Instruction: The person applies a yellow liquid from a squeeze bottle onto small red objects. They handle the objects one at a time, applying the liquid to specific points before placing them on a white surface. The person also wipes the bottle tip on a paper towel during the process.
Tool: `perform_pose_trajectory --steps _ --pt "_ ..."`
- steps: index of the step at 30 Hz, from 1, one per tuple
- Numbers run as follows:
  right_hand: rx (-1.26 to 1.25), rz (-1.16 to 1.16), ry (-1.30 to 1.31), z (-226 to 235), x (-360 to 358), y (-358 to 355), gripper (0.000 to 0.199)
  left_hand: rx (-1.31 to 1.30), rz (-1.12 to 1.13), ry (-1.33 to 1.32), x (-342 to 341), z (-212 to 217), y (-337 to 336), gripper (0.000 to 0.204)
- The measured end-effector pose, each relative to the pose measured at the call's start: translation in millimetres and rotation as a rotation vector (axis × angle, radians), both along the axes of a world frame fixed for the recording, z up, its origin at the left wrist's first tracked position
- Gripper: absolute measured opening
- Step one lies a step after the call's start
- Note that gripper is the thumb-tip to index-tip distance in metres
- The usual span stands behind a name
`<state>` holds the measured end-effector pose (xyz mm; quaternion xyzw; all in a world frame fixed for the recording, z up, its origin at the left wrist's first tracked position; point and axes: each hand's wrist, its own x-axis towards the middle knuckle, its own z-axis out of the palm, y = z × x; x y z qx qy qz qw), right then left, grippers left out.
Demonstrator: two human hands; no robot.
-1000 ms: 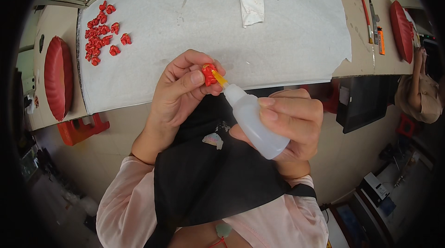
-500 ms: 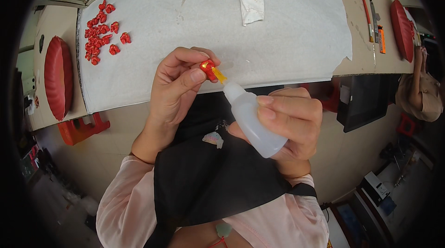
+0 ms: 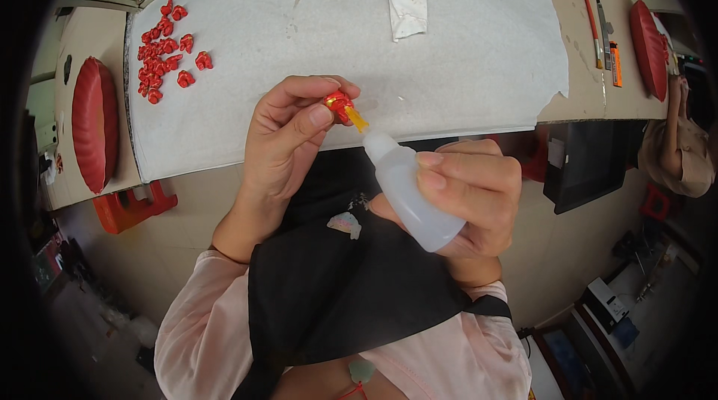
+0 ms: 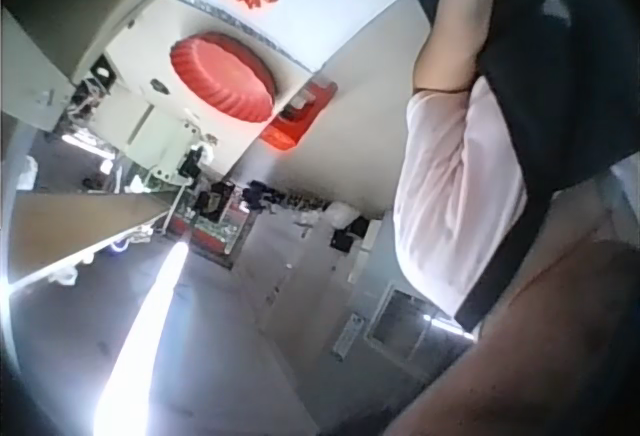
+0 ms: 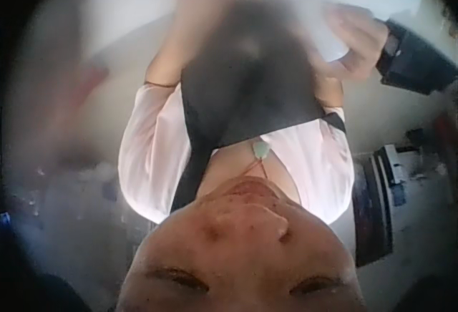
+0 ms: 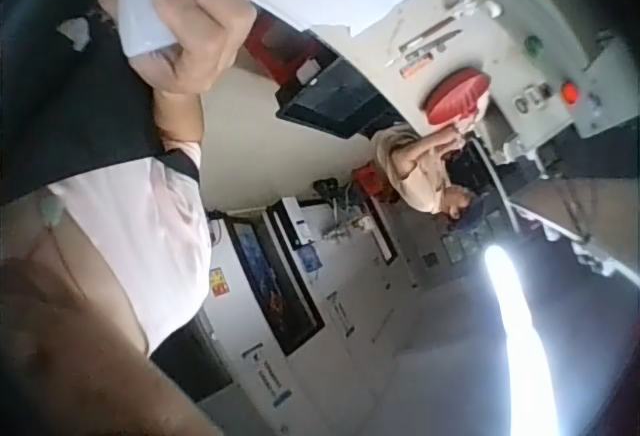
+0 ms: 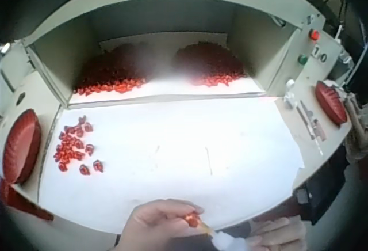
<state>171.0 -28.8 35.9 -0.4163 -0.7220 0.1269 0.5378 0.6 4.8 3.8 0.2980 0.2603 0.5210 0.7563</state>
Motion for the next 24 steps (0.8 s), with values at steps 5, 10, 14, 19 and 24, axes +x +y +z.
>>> perform_pose_trajectory --steps 5,10,14,19,24 --pt "-0.023 0.002 -0.001 0 -1 0 0.045 0.012 0.017 0.009 0 0 0 0.020" --pt "-0.039 0.016 0.026 0 3 -1 0.045 -0.015 0.026 -0.041 1 -3 1 0.020" --pt "-0.042 0.014 0.104 0 7 1 0.047 -0.064 -0.013 -0.098 -3 -7 2 0.019" --pt "-0.165 0.125 0.291 3 15 44 0.039 -0.209 -0.037 -0.302 -8 -5 7 0.019" --pt "-0.499 0.234 0.215 17 2 142 0.027 -0.182 -0.043 -0.406 -18 -11 12 0.021"
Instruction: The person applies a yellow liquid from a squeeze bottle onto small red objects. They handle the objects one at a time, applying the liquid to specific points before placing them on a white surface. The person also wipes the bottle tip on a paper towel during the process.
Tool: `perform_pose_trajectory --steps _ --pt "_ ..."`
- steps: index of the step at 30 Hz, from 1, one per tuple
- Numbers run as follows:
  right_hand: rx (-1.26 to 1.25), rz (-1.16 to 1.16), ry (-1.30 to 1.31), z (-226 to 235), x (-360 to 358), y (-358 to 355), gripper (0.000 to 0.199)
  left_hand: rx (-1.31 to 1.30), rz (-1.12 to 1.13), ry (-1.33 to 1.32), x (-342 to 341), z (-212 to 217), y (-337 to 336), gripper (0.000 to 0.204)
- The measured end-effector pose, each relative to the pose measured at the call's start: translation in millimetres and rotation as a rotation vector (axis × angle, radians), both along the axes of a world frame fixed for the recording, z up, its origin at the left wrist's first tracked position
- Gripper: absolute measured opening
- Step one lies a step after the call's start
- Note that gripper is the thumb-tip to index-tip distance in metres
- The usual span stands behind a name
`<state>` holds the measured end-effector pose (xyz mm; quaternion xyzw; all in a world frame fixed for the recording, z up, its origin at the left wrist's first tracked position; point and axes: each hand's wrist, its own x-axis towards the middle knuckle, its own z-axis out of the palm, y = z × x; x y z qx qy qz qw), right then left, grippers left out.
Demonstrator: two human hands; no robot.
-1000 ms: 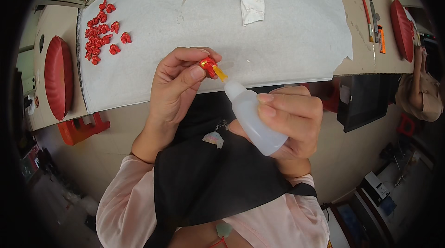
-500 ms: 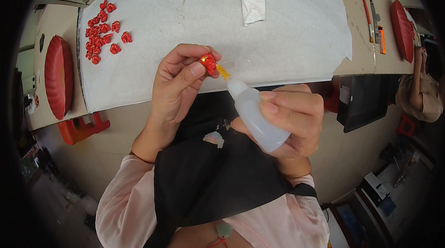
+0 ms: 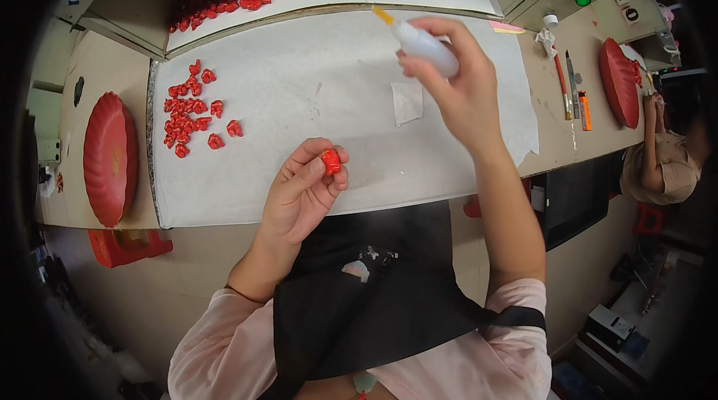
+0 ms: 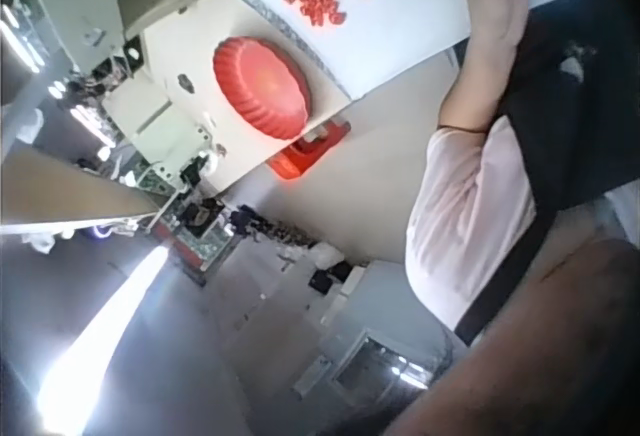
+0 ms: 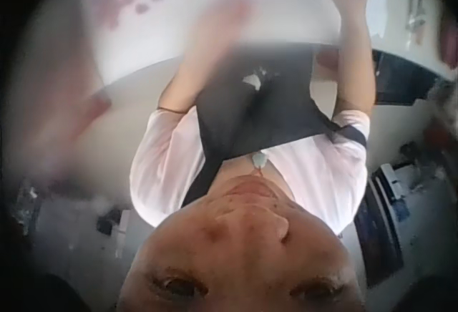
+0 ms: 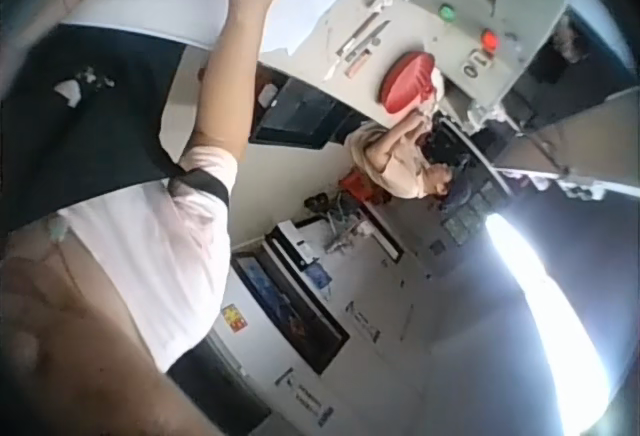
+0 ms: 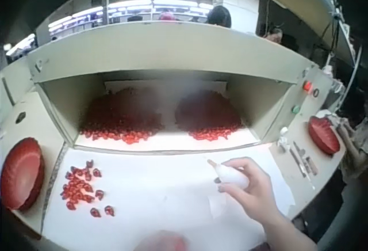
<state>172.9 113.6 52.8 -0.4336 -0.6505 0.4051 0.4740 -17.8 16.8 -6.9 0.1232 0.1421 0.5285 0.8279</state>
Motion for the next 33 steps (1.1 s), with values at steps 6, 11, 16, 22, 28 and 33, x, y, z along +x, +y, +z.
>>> perform_pose_trajectory --steps 6,11,16,22,28,33 --pt "0.148 -0.183 -0.492 -17 -22 115 0.018 0.018 0.035 0.017 -9 0 4 0.020" --pt "0.183 -0.321 -0.901 -25 -47 152 0.026 0.029 0.046 0.033 -16 -1 4 0.021" --pt "0.222 -0.278 -1.005 -31 -50 161 0.036 0.007 0.060 0.092 -16 -1 4 0.018" --pt "0.134 -0.076 -0.535 -6 -42 107 0.016 0.036 0.089 0.132 -17 2 3 0.019" --pt "-0.243 0.098 0.097 3 -21 -7 0.007 0.042 0.105 0.154 -6 2 1 0.019" --pt "-0.426 0.038 0.441 -13 -9 -68 0.008 0.079 0.071 0.219 11 4 -3 0.019"
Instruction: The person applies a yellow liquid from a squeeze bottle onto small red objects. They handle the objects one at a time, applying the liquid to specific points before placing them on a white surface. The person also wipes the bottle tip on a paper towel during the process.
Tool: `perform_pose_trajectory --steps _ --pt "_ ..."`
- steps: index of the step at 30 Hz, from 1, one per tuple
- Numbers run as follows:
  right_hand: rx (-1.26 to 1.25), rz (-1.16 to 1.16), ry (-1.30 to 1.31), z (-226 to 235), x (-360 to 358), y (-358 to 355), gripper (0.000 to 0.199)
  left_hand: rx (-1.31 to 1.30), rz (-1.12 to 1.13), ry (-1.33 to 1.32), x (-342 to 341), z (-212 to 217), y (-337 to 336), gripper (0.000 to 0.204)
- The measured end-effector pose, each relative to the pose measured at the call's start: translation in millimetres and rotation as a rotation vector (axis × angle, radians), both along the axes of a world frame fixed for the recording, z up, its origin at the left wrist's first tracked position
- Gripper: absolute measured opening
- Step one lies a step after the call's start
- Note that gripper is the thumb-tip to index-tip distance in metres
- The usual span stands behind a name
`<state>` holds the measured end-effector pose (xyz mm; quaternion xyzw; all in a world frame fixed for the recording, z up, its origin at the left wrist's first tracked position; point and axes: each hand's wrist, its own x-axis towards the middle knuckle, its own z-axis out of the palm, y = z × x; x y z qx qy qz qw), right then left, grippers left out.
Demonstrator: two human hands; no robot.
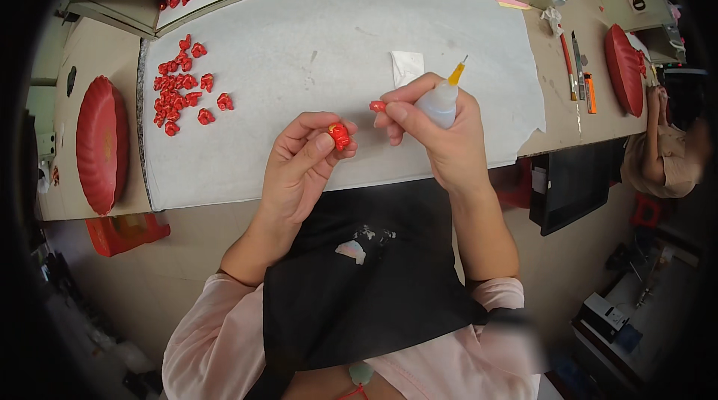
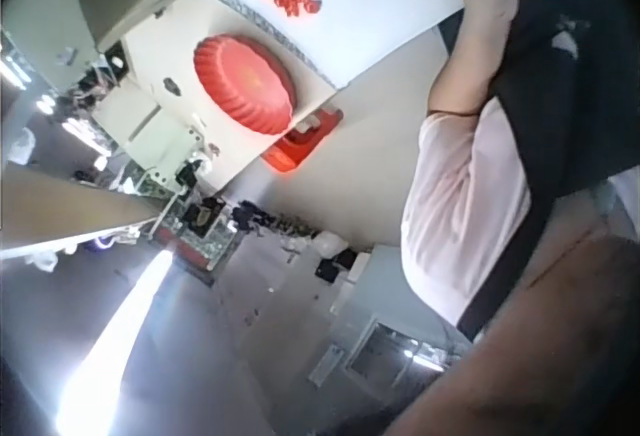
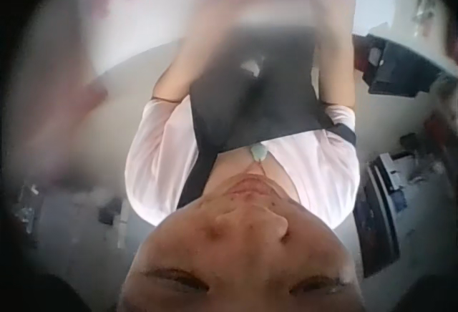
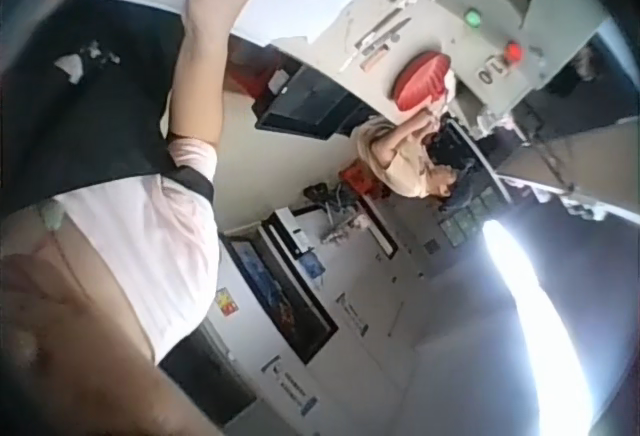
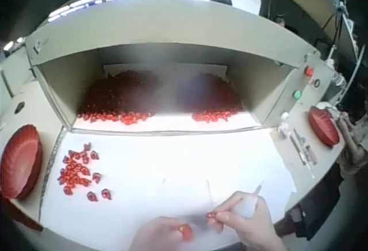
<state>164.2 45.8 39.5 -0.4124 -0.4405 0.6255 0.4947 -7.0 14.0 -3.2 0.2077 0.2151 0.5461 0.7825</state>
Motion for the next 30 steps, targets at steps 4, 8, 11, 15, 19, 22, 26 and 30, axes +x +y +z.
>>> perform_pose_trajectory --steps 4,8,11,15,19,22,26,30 --pt "-0.072 -0.009 0.184 -7 9 -19 0.008 0.017 0.001 0.066 9 3 -5 0.018" --pt "-0.101 -0.034 0.263 -10 10 -32 0.008 0.044 0.019 0.176 16 6 -9 0.017" --pt "-0.019 -0.067 0.172 -12 9 -39 0.007 0.057 0.025 0.226 20 9 -12 0.018" --pt "0.084 -0.099 -0.009 -5 6 -47 0.009 0.073 0.030 0.252 22 9 -14 0.018" --pt "0.179 -0.105 -0.116 -10 5 -49 0.012 0.091 0.030 0.258 23 10 -14 0.018" --pt "0.213 -0.112 -0.157 -10 3 -49 0.013 0.093 0.029 0.251 23 11 -14 0.017" --pt "0.286 -0.135 -0.276 -10 1 -49 0.015 0.092 0.032 0.270 21 9 -14 0.017" --pt "0.297 -0.184 -0.367 -10 -4 -53 0.015 0.131 0.058 0.289 21 9 -13 0.017"
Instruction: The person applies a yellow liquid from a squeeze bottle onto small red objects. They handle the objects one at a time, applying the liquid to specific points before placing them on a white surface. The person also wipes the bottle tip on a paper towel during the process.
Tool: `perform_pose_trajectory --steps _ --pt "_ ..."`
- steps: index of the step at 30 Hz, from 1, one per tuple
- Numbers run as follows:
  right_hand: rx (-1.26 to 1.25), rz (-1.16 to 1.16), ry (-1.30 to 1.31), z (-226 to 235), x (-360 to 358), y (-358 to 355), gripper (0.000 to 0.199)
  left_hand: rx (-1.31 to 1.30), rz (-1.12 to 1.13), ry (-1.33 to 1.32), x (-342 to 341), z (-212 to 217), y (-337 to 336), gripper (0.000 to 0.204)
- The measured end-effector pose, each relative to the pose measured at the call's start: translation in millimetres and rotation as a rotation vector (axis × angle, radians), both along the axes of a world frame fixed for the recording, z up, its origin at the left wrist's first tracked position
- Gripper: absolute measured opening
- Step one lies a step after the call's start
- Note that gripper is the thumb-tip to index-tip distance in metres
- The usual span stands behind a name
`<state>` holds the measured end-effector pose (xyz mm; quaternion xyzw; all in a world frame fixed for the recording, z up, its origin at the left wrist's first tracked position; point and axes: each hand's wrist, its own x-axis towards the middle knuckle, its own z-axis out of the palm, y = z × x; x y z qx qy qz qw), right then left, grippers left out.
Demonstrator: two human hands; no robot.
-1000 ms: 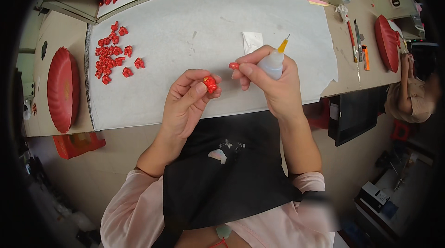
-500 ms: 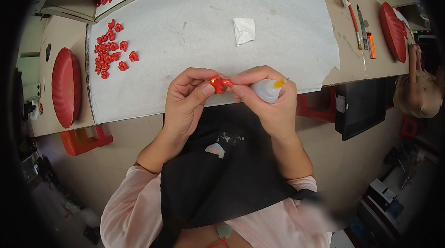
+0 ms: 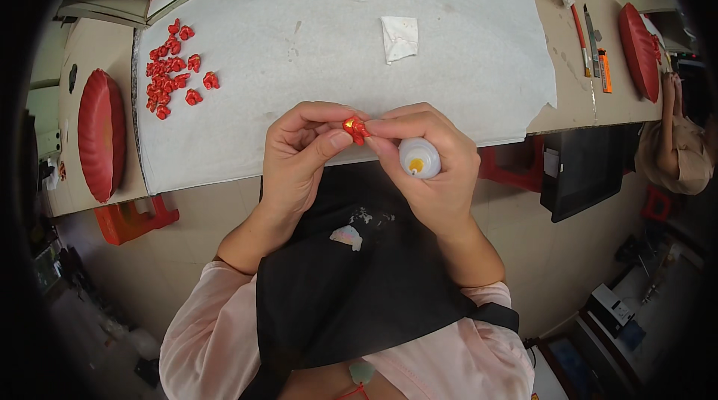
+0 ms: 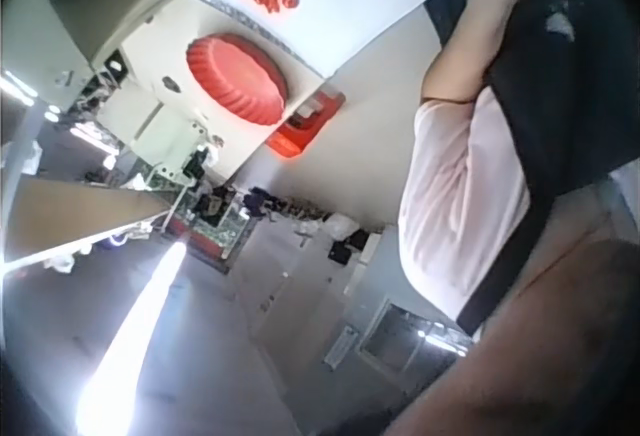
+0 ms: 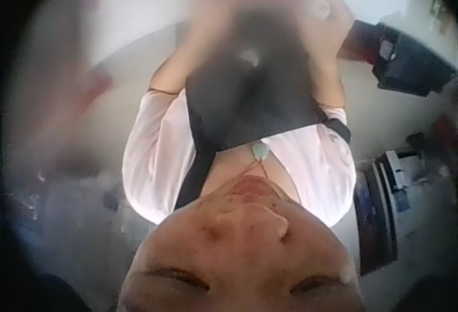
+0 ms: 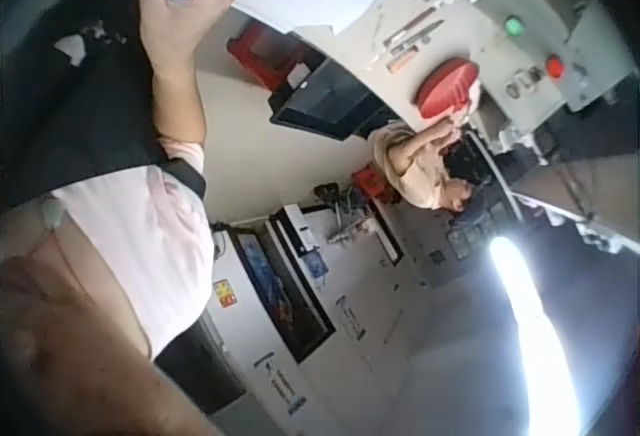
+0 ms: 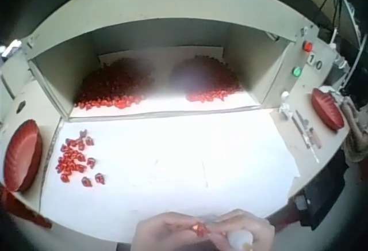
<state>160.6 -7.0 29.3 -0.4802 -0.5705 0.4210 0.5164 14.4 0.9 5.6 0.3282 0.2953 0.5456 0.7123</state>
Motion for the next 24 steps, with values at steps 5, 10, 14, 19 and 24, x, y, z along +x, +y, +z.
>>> perform_pose_trajectory --steps 5,10,14,19,24 --pt "0.127 -0.020 -0.160 2 -1 1 0.017 0.046 -0.002 0.059 -3 0 0 0.018" --pt "0.225 -0.007 -0.309 9 -1 0 0.018 0.046 -0.030 0.033 -6 1 0 0.017" --pt "0.239 0.012 -0.327 8 1 0 0.019 0.129 -0.005 0.084 -6 0 0 0.016" --pt "0.223 0.048 -0.357 12 3 0 0.020 0.083 -0.037 0.046 -7 1 -1 0.016" --pt "0.240 0.048 -0.405 11 4 0 0.022 0.065 -0.049 0.059 -8 1 -2 0.016"
